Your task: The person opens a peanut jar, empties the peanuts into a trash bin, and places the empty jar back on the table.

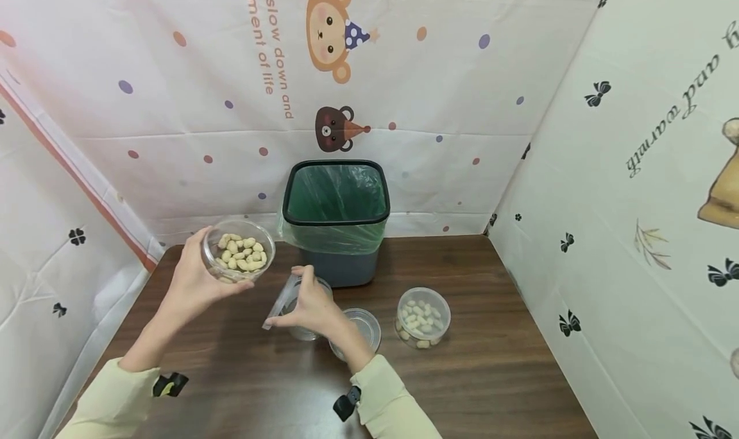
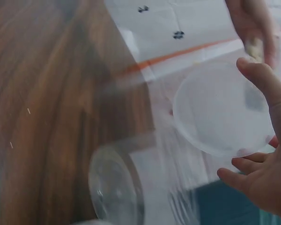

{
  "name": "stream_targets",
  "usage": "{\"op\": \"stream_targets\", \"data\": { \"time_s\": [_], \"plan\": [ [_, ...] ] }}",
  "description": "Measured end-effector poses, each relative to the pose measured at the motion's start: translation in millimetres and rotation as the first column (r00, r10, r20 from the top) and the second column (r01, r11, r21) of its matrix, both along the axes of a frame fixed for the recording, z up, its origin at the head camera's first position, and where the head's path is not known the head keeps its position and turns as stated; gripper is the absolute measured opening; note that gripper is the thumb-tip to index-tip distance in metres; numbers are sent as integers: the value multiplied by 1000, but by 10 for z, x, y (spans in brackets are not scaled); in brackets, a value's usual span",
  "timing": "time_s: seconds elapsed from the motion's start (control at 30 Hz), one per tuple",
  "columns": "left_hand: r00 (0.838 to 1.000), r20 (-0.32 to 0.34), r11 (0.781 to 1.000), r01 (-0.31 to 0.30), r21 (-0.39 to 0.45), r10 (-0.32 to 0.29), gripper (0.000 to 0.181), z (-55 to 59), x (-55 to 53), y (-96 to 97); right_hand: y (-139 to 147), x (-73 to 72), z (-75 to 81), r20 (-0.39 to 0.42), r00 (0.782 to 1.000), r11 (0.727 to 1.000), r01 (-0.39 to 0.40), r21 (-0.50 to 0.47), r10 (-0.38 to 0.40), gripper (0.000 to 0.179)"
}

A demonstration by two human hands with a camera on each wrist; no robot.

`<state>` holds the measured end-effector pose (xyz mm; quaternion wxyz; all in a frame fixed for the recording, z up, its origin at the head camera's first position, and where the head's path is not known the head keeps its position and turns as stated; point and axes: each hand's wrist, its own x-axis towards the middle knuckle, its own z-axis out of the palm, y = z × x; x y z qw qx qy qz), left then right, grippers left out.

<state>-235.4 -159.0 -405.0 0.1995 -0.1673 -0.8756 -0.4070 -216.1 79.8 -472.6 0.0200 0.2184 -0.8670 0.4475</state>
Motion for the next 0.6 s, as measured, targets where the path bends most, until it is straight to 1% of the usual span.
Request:
{"op": "stream_targets", "data": {
  "time_s": [0.07, 0.17, 0.27, 0.33, 0.4, 0.47, 0.57, 0.6],
  "plan": [
    [1000, 0, 1000, -25, 10, 25, 128, 20, 4, -17, -117, -2, -29, 10, 1000, 1000, -8, 13, 8, 101],
    [998, -7, 997, -63, 34, 63, 128, 62, 16, -39, -304, -9, -86, -4, 1000, 998, -12, 54, 12, 108],
    [996, -20, 995, -85, 56, 86, 128, 131, 26, -66, -500, -31, -167, -26, 1000, 992, 8, 123, -4, 109],
    [996, -23, 994, -90, 63, 92, 129, 173, 31, -81, -616, -45, -226, -39, 999, 983, 30, 182, -23, 107],
    [995, -20, 994, -91, 68, 93, 129, 204, 42, -94, -711, -57, -275, -54, 998, 969, 55, 242, -43, 108],
    [995, -13, 993, -93, 73, 94, 129, 216, 55, -107, -782, -67, -297, -79, 995, 948, 82, 307, -60, 110],
    [995, -6, 992, -97, 78, 98, 129, 214, 74, -132, -858, -79, -287, -119, 989, 916, 122, 382, -83, 112],
    [995, -5, 992, -98, 77, 99, 129, 213, 80, -140, -877, -83, -273, -125, 989, 909, 127, 396, -84, 112]
  ]
}}
